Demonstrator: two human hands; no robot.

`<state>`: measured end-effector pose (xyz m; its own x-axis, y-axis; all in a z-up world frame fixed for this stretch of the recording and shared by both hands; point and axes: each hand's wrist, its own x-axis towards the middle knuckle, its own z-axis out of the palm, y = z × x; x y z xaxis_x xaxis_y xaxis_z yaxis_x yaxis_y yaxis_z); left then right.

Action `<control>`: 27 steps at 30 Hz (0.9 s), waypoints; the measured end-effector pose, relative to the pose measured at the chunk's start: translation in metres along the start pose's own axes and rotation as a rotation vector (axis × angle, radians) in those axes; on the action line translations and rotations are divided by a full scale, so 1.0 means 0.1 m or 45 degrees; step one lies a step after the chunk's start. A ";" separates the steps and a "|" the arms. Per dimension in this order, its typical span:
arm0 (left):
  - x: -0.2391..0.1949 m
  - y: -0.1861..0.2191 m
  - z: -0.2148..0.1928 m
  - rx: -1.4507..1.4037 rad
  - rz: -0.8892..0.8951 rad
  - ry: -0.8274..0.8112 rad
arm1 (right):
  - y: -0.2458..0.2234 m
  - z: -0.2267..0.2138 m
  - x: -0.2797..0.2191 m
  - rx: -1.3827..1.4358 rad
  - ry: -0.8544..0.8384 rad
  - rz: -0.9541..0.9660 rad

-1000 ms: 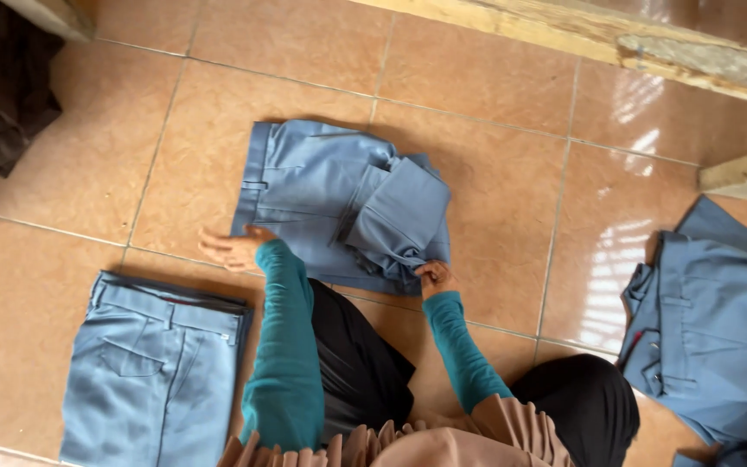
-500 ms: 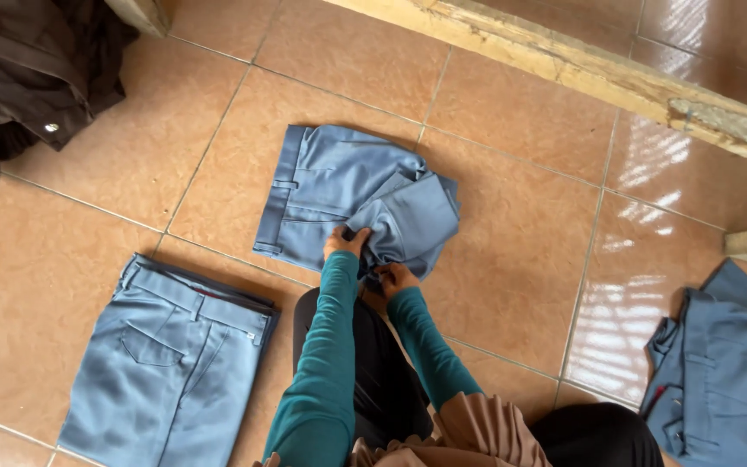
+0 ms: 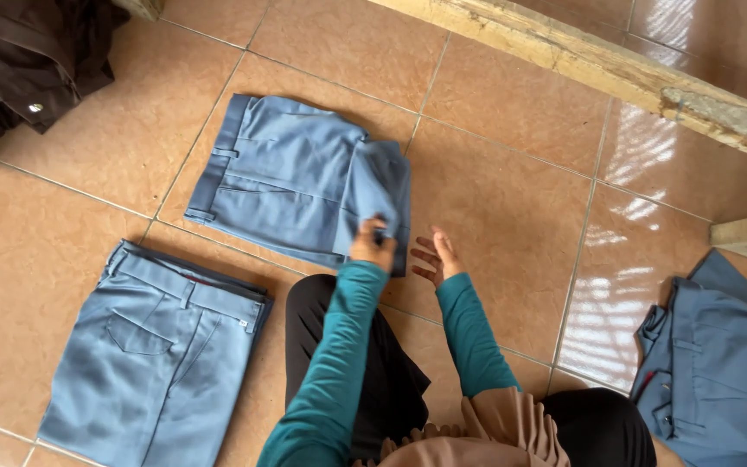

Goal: The person sits on the floor and folds several pairs of blue trousers by hand. They lay each pair flat, fold the legs together, and then fold the garment into a compact rectangle before placing it on a growing stack.

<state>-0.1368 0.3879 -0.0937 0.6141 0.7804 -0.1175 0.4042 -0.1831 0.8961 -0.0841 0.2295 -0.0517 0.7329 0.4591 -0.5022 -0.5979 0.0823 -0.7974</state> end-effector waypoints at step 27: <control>-1.15 -0.27 0.59 0.975 0.532 0.078 | 0.59 -3.79 -0.66 -1.047 1.390 -0.039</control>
<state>-0.1789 0.2678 -0.1293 0.7850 0.5865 0.1997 0.5119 -0.7955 0.3242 -0.0446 -0.1308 -0.1928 0.8524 -0.4903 -0.1815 -0.4939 -0.6412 -0.5873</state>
